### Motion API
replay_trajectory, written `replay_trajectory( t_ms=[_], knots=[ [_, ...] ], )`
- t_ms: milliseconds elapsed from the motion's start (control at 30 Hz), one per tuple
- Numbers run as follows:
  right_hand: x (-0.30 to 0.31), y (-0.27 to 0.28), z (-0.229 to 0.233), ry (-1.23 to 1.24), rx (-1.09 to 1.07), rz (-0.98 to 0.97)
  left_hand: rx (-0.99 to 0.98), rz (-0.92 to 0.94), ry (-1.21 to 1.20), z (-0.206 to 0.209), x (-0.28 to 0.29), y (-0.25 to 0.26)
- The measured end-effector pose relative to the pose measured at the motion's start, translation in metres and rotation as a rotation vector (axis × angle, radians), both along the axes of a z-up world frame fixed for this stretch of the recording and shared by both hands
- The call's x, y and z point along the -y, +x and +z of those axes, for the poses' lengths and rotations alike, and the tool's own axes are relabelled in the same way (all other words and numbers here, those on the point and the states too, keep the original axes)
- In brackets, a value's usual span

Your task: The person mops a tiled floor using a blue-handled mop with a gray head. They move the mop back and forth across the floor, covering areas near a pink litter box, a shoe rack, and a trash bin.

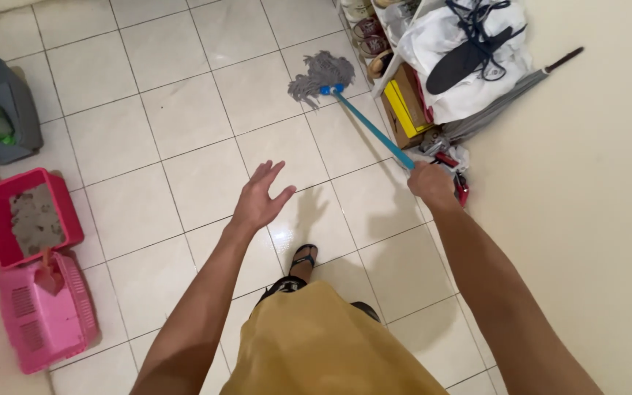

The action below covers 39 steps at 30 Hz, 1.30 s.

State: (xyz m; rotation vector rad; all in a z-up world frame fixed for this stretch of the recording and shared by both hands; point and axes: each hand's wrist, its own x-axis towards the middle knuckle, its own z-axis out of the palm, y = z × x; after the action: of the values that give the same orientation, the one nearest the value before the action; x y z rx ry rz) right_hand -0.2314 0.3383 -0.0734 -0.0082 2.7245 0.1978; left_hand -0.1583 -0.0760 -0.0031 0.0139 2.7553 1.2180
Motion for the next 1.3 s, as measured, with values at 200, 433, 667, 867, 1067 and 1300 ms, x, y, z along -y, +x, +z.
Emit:
replay_trajectory(
  t_ms=[200,433,667,867,1067,1300],
  knots=[
    [-0.067,0.074,0.036,-0.179,-0.035,-0.132,0.017,-0.001,0.038,0.016,-0.046,0.021],
    [-0.149,0.192,0.046,0.046,0.228,-0.364,0.041,-0.060,0.067,-0.003,-0.119,0.090],
    [-0.220,0.294,0.094,0.012,0.362,-0.560,0.016,-0.129,0.078,-0.018,-0.182,0.151],
    [-0.220,0.353,0.160,0.012,0.439,-0.561,0.013,-0.165,0.084,-0.006,-0.218,0.184],
    [-0.260,0.356,0.086,-0.014,0.377,-0.579,0.020,-0.148,0.063,-0.008,-0.216,0.183],
    [-0.271,0.351,-0.036,0.122,-0.542,0.149,0.076,-0.107,0.031,-0.015,-0.193,0.155]
  ],
)
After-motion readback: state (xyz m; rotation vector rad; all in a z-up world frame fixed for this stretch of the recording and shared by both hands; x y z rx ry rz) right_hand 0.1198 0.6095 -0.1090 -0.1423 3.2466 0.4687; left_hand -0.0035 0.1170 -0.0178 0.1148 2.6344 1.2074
